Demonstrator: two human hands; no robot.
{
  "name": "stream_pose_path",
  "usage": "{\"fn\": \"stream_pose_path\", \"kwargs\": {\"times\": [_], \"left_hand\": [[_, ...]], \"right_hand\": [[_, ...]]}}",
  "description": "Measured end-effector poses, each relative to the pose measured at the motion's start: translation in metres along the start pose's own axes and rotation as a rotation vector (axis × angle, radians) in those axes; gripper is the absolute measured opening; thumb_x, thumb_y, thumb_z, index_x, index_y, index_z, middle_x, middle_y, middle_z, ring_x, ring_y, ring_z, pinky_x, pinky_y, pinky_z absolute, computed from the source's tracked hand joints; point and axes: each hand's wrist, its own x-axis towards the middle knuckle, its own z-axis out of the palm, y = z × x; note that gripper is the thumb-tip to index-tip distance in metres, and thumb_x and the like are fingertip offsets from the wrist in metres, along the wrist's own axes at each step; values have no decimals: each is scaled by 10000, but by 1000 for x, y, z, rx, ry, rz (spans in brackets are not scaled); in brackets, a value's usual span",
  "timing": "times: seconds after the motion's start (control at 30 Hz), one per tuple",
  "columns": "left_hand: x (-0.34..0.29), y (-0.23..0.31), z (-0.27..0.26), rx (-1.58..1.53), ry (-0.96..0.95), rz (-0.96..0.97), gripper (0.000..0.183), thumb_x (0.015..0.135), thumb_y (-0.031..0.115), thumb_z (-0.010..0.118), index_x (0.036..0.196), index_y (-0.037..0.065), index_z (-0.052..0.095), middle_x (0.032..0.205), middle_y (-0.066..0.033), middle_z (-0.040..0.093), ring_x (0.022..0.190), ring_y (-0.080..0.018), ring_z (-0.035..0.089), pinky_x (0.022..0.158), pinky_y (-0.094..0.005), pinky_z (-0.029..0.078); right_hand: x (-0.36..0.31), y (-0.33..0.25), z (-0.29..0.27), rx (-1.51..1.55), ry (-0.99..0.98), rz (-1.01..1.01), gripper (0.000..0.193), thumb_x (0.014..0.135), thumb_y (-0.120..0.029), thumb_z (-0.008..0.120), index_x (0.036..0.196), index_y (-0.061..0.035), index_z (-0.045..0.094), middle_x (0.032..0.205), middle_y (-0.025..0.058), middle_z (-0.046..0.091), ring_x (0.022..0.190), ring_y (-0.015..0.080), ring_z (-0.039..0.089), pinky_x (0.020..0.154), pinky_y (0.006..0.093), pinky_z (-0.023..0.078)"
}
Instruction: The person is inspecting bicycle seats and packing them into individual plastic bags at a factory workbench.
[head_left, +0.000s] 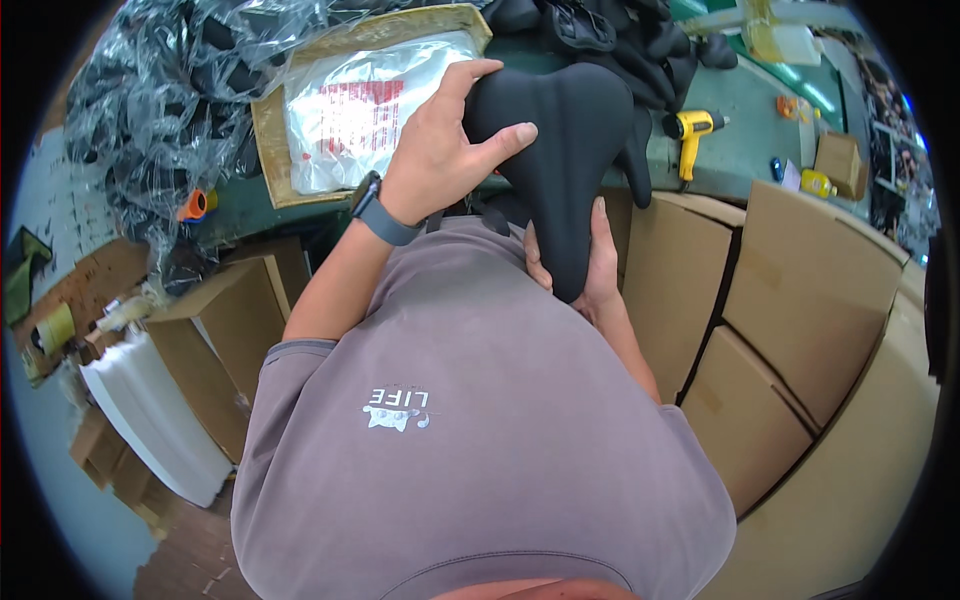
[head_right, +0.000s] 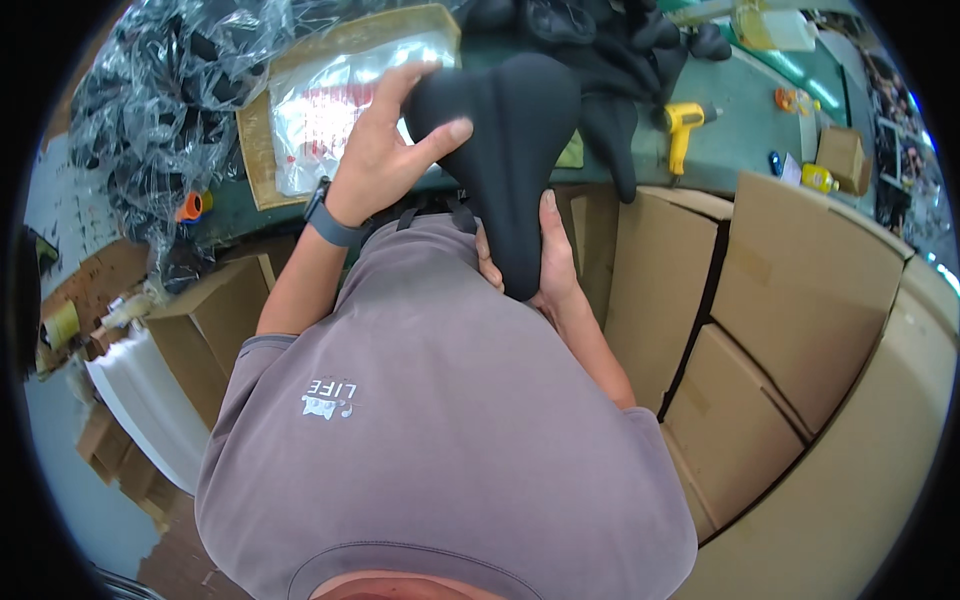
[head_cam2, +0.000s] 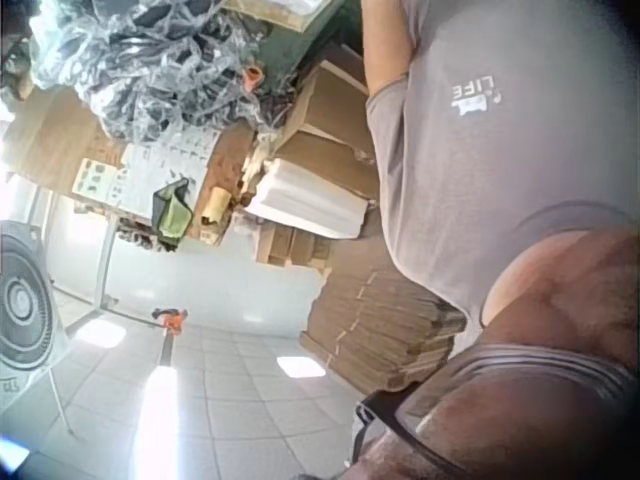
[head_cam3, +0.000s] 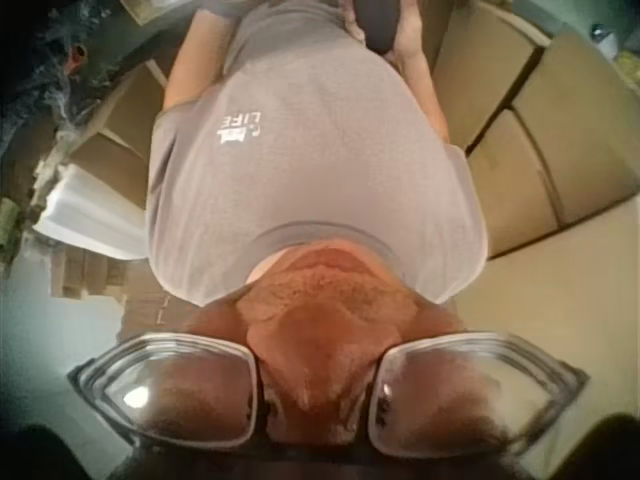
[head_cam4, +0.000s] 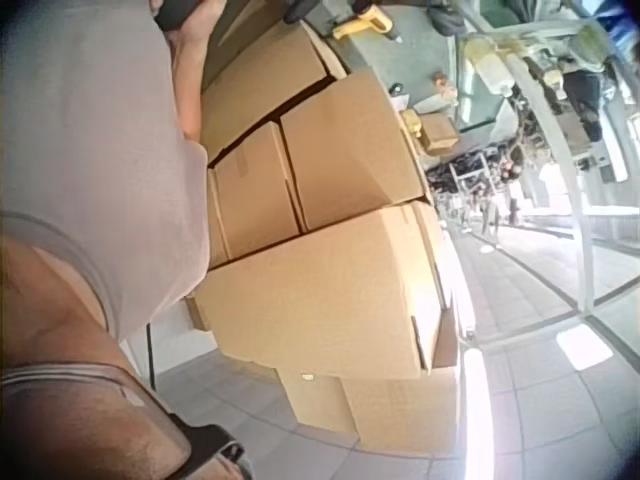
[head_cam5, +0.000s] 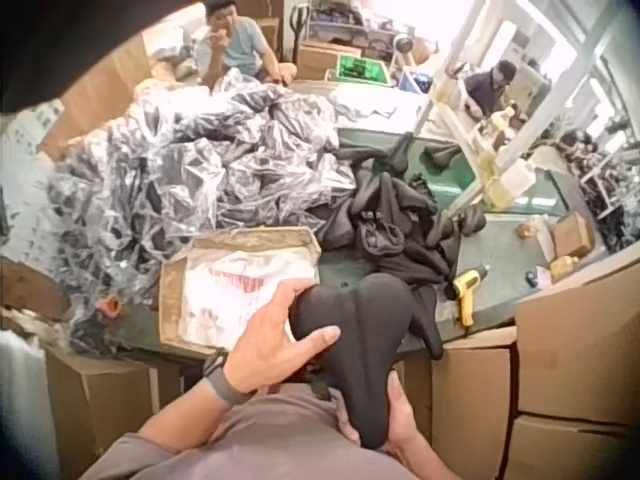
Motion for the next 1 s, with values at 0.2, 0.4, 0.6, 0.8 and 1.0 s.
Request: {"fn": "stream_pose_path", "kwargs": {"times": [0.2, 0.4, 0.6, 0.8, 1.0], "left_hand": [[1, 24, -18, 289, -61, 182, 823, 782, 396, 971, 1479, 91, 653, 1282, -157, 702, 1139, -400, 741, 978, -481, 620], [25, 9, -32, 313, -114, 184, 469, 824, 386, 844, 1188, 91, 843, 1085, -143, 822, 949, -372, 790, 885, -457, 640], [49, 9, -50, 217, -302, 154, 353, 892, 324, 809, 1079, 30, 865, 915, -198, 810, 829, -349, 794, 800, -415, 628], [32, 26, -40, 295, -275, 265, 592, 873, 425, 890, 1248, -18, 777, 1105, -228, 797, 992, -378, 785, 894, -449, 613], [32, 23, -36, 497, -244, 326, 500, 828, 365, 882, 1128, -21, 775, 970, -219, 766, 897, -417, 749, 853, -474, 616]], "right_hand": [[-2, 0, 19, -104, 79, 55, 944, 1134, -821, 227, 1223, 30, 625, 845, 158, 657, 503, 207, 578, 463, 325, 479], [-7, -7, 21, -228, 138, 38, 923, 1143, -799, 238, 1196, 30, 640, 854, 181, 666, 508, 232, 597, 465, 340, 487], [-14, -12, 11, -149, -18, 94, 893, 1157, -771, 280, 1262, 41, 635, 894, 177, 686, 551, 247, 629, 508, 360, 508], [-10, -13, 14, -94, -53, 29, 896, 1152, -779, 288, 1237, 37, 648, 872, 173, 678, 542, 247, 626, 495, 361, 506], [-11, -11, 9, -164, -27, 73, 887, 1156, -772, 285, 1237, 35, 645, 876, 185, 675, 541, 248, 626, 467, 355, 494]]}}
